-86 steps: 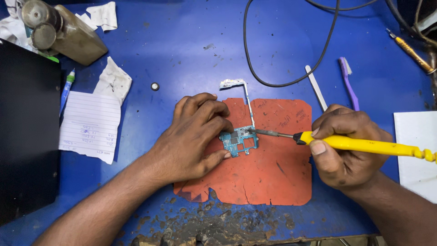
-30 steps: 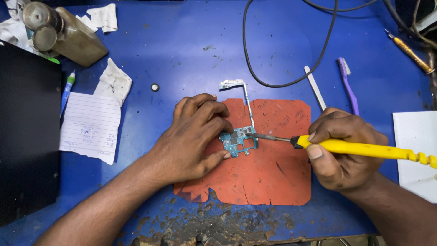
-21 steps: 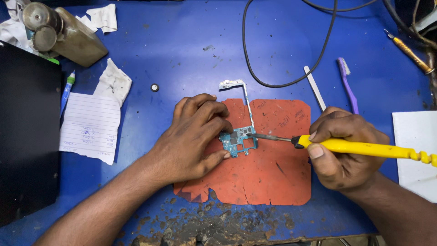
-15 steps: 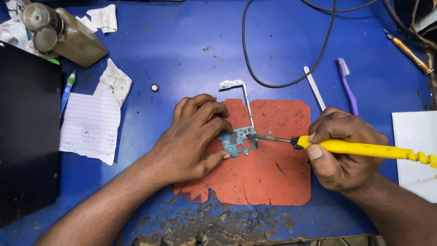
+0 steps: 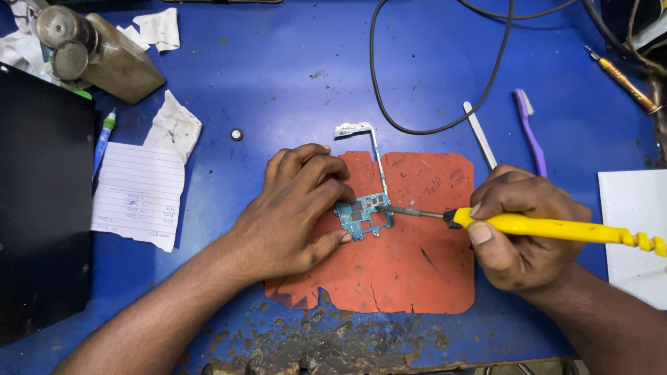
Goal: The person holds a phone motherboard steady on a red mat with one hand while using a yellow soldering iron with the other, working the iron tip along the board's connectors and components. The soldering continues across the workbench throughout the episode.
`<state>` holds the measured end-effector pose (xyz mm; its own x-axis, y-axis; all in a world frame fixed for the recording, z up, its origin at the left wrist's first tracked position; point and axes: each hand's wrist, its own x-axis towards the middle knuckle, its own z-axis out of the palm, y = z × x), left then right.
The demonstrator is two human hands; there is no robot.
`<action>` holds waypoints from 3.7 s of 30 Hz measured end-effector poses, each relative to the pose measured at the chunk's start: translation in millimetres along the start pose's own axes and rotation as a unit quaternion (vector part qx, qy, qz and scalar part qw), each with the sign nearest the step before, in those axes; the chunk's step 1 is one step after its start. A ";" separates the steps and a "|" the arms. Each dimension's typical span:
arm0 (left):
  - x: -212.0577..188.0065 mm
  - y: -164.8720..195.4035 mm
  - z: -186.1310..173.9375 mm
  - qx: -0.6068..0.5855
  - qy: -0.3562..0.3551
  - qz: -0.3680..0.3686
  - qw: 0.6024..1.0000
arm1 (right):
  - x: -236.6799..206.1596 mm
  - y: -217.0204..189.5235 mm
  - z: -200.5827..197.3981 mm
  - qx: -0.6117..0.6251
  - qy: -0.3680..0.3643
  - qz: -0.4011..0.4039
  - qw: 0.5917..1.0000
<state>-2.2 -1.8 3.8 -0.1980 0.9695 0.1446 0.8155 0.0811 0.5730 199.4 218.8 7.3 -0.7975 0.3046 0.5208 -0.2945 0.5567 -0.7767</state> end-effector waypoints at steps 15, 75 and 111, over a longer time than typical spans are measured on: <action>0.5 0.0 0.0 0.000 0.003 0.001 1.000 | -3.0 3.3 0.6 -0.011 -0.003 -0.012 1.000; 0.0 -0.3 0.3 -0.001 0.003 0.001 1.000 | -2.2 3.2 3.0 -0.005 -0.004 -0.015 1.000; -0.3 0.1 0.3 -0.010 0.017 0.000 1.000 | -0.1 2.5 2.1 -0.004 -0.001 -0.001 1.000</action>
<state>-1.9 -2.0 3.6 -0.2167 0.9608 0.1728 0.8042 0.0753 0.5896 197.6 218.5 4.5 -0.7986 0.3015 0.5209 -0.2914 0.5636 -0.7730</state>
